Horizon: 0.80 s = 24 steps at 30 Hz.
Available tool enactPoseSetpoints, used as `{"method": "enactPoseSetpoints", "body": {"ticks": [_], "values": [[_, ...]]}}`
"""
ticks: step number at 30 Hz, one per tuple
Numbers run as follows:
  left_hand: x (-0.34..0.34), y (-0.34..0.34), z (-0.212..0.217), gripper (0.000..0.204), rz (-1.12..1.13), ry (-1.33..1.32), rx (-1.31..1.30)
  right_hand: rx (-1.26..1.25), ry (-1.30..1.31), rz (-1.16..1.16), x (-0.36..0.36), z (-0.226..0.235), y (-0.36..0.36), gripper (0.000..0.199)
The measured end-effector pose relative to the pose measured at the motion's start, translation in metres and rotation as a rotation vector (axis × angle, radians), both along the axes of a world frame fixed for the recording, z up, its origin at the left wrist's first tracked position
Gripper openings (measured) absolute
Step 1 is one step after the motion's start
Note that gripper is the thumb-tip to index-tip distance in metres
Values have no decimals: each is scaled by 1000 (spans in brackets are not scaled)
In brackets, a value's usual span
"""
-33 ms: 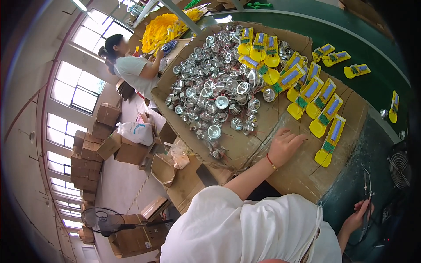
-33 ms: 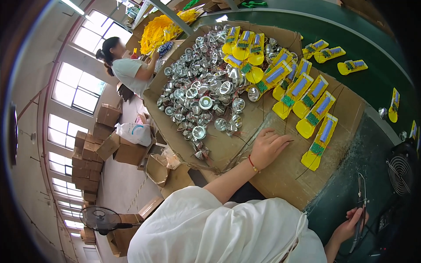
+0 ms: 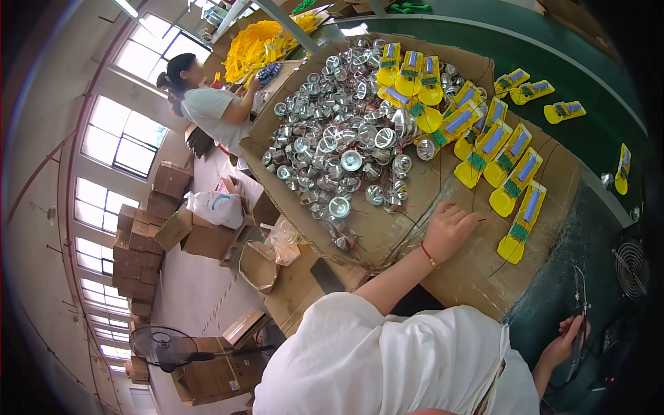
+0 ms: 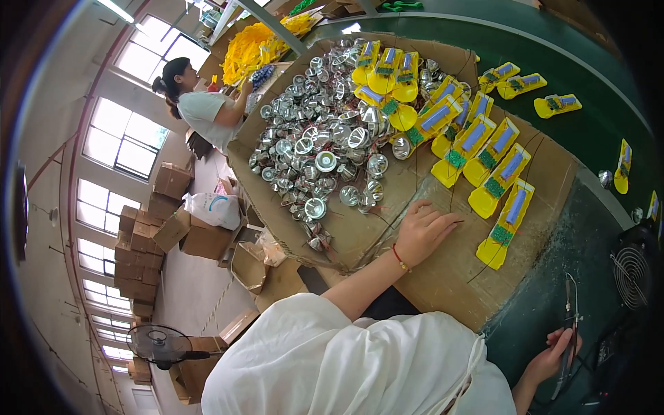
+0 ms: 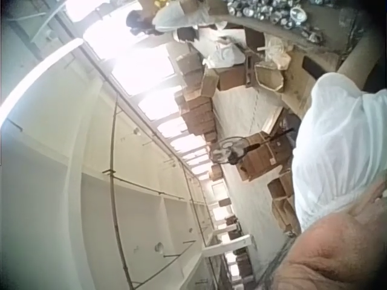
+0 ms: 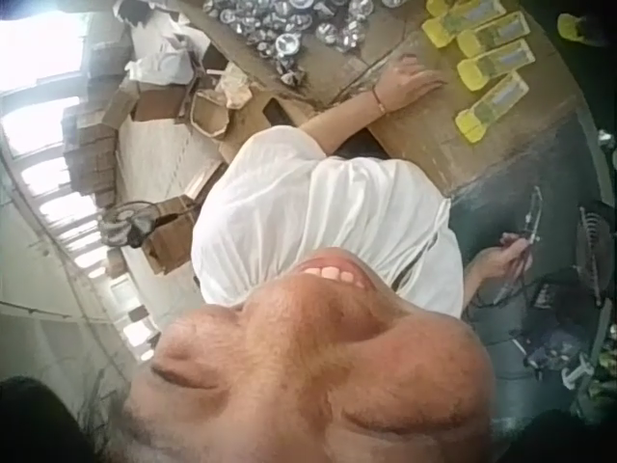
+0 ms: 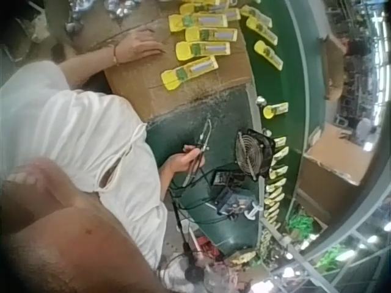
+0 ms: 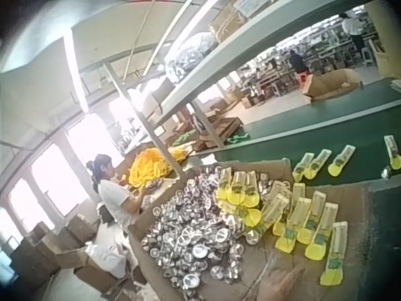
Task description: Soldering wires to electronic components on a light assembly line.
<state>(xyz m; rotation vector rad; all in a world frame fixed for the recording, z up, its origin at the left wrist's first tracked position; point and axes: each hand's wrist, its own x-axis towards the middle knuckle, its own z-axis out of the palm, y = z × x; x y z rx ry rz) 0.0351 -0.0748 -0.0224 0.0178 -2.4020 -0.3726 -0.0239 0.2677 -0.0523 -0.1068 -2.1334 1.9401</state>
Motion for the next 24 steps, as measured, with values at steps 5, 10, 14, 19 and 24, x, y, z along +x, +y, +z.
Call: {"method": "enactPoseSetpoints", "body": {"ticks": [5, 10, 14, 19, 24], "values": [[9, -14, -8, 11, 106, -36, -42, 1, 14, 29, 1, 0, -2, 15], [17, -16, 1, 14, 38, -79, 30, -20, -4, 35, 1, -2, -1, 15], [21, -4, 17, 13, 88, -174, 236, -19, -14, 38, 3, -3, 8, 16], [1, 33, 34, 14, 42, -373, 1104, -33, 82, 10, 6, -8, 10, 12], [-6, 56, 16, 10, 36, -376, 1226, 23, 135, 129, 4, 10, -10, 23]]}}
